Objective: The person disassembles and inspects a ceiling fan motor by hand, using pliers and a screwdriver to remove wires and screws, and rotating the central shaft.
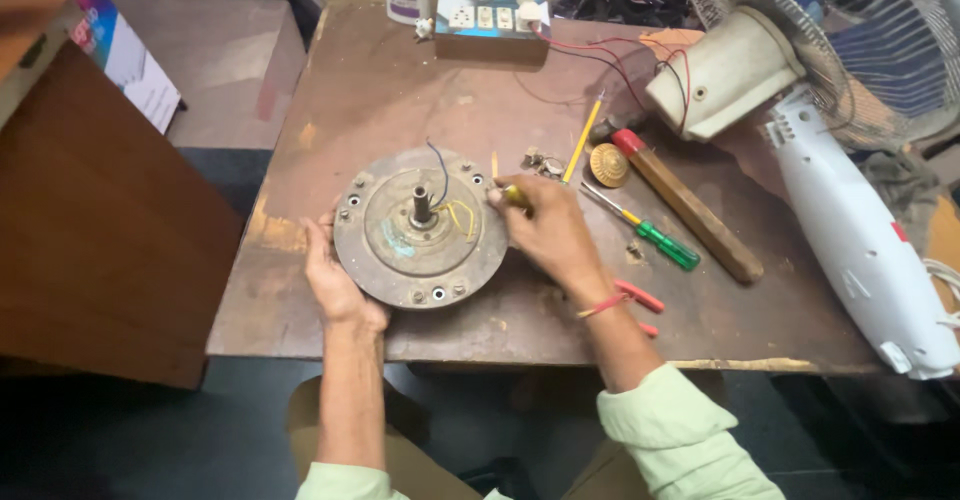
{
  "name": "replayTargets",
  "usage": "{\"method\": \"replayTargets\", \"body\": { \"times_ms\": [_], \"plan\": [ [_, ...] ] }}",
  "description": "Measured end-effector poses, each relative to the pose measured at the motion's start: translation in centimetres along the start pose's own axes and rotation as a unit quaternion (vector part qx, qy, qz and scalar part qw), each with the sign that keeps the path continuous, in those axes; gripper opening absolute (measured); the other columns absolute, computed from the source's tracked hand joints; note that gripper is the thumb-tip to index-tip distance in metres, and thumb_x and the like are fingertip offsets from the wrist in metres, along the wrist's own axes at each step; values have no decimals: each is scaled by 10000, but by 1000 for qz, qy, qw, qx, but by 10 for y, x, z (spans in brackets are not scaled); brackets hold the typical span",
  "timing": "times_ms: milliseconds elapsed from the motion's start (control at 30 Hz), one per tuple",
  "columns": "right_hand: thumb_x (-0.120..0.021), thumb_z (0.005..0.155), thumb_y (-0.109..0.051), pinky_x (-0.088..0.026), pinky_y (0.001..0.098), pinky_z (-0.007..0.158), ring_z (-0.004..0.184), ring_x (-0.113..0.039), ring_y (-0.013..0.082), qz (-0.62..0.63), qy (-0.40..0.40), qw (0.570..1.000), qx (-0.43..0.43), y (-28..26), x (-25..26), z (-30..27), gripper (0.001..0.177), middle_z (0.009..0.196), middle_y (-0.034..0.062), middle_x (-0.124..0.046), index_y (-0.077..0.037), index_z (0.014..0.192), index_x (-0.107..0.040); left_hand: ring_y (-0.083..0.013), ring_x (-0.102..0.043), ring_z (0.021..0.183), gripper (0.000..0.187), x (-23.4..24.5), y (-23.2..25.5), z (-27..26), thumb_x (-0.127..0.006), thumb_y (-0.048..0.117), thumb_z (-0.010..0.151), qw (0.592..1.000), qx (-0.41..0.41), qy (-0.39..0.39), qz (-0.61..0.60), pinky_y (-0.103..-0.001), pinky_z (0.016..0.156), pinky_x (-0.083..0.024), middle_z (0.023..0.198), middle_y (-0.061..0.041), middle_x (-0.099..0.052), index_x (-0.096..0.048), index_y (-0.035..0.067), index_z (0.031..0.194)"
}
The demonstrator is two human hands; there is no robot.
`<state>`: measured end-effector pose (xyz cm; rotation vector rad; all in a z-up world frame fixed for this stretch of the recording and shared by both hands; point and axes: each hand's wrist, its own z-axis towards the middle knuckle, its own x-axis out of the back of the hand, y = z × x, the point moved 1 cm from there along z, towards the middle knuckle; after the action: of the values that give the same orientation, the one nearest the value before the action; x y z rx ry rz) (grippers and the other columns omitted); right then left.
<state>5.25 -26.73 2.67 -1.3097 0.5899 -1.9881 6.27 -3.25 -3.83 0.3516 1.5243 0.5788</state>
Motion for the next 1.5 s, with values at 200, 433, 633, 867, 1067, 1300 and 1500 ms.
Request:
{"method": "replayTargets", "body": {
  "times_ms": [200, 433, 633, 867, 1067, 1300, 1500],
  "plan": [
    [-636, 817, -48, -516, 516, 685, 802, -665, 419, -140, 150, 978, 37, -5, -29, -16, 206, 923, 157, -694, -49, 1008, -713, -286, -602, 1298, 544, -20, -8, -14, -299, 420, 1066, 994, -12, 71, -79, -448, 1117, -476, 1362, -117, -651, -574, 63, 1370],
    [-649, 888, -117, -523, 493, 714, 838, -683, 397, -127, 112, 985, 38, 2, -27, -11, 146, 942, 147, -703, -48, 997, -717, -283, -591, 1302, 445, -27, -15, -30, -366, 344, 1068, 992, -22, 84, -97, -450, 1123, -464, 1359, -101, -641, -575, 80, 1359],
    [-672, 983, -212, -536, 382, 762, 848, -695, 274, 13, 83, 996, 39, 15, -20, -3, 245, 946, 134, -717, -9, 1104, -735, -272, -595, 1272, 392, -20, -14, -25, -413, 332, 1079, 995, -24, 50, -83, -445, 1109, -468, 1324, -98, -639, -575, 77, 1329],
    [-683, 964, -226, -455, 256, 587, 660, -549, 52, 158, 93, 977, -106, 26, -42, 9, 274, 733, -24, -674, -6, 1101, -773, -227, -572, 1289, 376, -26, -13, -27, -419, 291, 1059, 996, -34, 74, -47, -401, 1113, -450, 1337, -79, -619, -556, 83, 1342],
    [-664, 974, -178, -401, 266, 558, 644, -494, 58, 144, 22, 986, -77, 35, -37, 32, 247, 700, -47, -605, -9, 1109, -783, -225, -576, 1281, 382, -27, -14, -35, -411, 232, 1036, 993, -81, 72, 39, -389, 1113, -457, 1341, -98, -625, -555, 51, 1340],
    [-659, 1005, -170, -476, 270, 661, 751, -578, 66, 131, 56, 989, 47, 26, -36, 25, 211, 838, -7, -700, -1, 1092, -750, -255, -598, 1260, 444, -23, -4, -28, -412, 346, 1053, 996, 31, 68, -53, -420, 1081, -475, 1340, -110, -635, -564, 59, 1355],
    [-685, 977, -229, -465, 314, 618, 655, -582, 128, 42, 117, 992, -31, 15, -37, 17, 255, 711, 78, -653, 18, 1013, -740, -255, -575, 1322, 474, -28, -11, -27, -423, 330, 1030, 989, 30, 116, -86, -434, 1120, -454, 1411, -68, -616, -541, 112, 1434]
  ]
}}
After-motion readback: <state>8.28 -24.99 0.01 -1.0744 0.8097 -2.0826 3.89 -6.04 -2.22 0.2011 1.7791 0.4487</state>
